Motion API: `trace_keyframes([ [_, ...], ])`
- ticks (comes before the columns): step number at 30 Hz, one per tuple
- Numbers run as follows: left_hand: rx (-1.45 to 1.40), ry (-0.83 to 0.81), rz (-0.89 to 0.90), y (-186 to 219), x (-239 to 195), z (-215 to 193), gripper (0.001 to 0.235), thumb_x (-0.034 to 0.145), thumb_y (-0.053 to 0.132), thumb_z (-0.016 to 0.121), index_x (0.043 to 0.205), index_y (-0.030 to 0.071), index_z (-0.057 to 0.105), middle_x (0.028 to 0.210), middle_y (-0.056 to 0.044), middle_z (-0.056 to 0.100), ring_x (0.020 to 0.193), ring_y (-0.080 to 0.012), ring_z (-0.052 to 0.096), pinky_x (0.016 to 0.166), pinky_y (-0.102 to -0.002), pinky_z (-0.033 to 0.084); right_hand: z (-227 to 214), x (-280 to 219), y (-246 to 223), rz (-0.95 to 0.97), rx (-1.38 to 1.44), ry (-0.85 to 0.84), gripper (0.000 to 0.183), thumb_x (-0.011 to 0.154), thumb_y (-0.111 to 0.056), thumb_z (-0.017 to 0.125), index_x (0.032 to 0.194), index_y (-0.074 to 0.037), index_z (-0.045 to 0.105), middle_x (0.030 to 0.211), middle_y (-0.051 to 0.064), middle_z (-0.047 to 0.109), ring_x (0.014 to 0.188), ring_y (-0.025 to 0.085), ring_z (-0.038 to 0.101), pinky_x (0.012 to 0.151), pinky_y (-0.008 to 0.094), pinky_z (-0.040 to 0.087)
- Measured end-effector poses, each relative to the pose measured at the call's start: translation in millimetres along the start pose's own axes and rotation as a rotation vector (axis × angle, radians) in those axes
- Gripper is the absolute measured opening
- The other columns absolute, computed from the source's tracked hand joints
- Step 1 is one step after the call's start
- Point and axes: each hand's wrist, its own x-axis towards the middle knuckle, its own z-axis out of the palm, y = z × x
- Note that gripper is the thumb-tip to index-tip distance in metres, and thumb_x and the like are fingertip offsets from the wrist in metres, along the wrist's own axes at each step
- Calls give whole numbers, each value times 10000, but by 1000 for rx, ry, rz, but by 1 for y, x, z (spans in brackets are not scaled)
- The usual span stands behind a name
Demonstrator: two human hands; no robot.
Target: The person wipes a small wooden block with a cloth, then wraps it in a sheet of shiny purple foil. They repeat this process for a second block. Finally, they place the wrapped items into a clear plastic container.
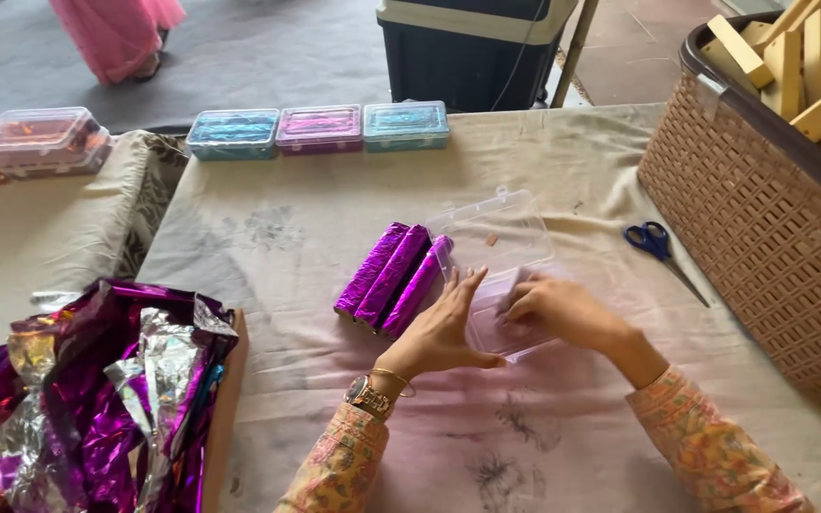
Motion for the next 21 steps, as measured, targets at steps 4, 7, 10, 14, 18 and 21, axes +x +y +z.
trace_keyframes([
  [4, -20, -17, -34, 9, 2, -5, 1355, 641, 595, 897, 1630, 50, 148, 1651, -293, 254, 1546, -503, 134, 1226, -498, 273, 8, 4, 11, 278, -160, -76, 181, 833, -197, 726, 993, -179, 806, 1052, -9, 766, 983, 196, 717, 879, 358, 571],
  [7, -14, -20, -17, 10, 0, -5, 1331, 663, 593, 890, 1634, 51, 160, 1653, -276, 280, 1553, -502, 136, 1238, -495, 278, 29, 10, -5, 94, -33, 75, 212, 819, -191, 760, 1013, -114, 792, 1079, 73, 740, 954, 259, 709, 838, 383, 572],
  [10, -53, -36, -64, 12, 2, -8, 1331, 635, 592, 870, 1630, 65, 162, 1621, -259, 331, 1569, -479, 143, 1211, -473, 336, 19, 11, -20, -65, 103, 60, 223, 824, -109, 755, 1042, -64, 776, 1065, 101, 724, 946, 270, 699, 807, 399, 559],
  [14, -27, -29, -23, 7, 0, -7, 1334, 654, 566, 901, 1622, 48, 144, 1651, -279, 263, 1554, -483, 125, 1232, -491, 273, 3, -10, 19, 141, 161, -249, 159, 734, -36, 772, 858, -116, 829, 920, 54, 719, 860, 214, 726, 772, 347, 591],
  [18, -30, -24, -30, 12, 1, -9, 1326, 650, 551, 903, 1621, 50, 150, 1640, -278, 268, 1564, -468, 130, 1229, -487, 279, -6, -11, 34, 262, 61, -387, 175, 674, 13, 759, 775, -117, 816, 853, 28, 731, 823, 180, 753, 743, 322, 614],
  [21, -31, -5, 19, 2, 1, -4, 1310, 671, 535, 901, 1623, 36, 152, 1660, -267, 280, 1561, -474, 131, 1235, -491, 276, 12, 4, 4, 155, 99, -327, 150, 705, -53, 777, 827, -137, 800, 897, 1, 740, 813, 173, 751, 758, 307, 607],
])
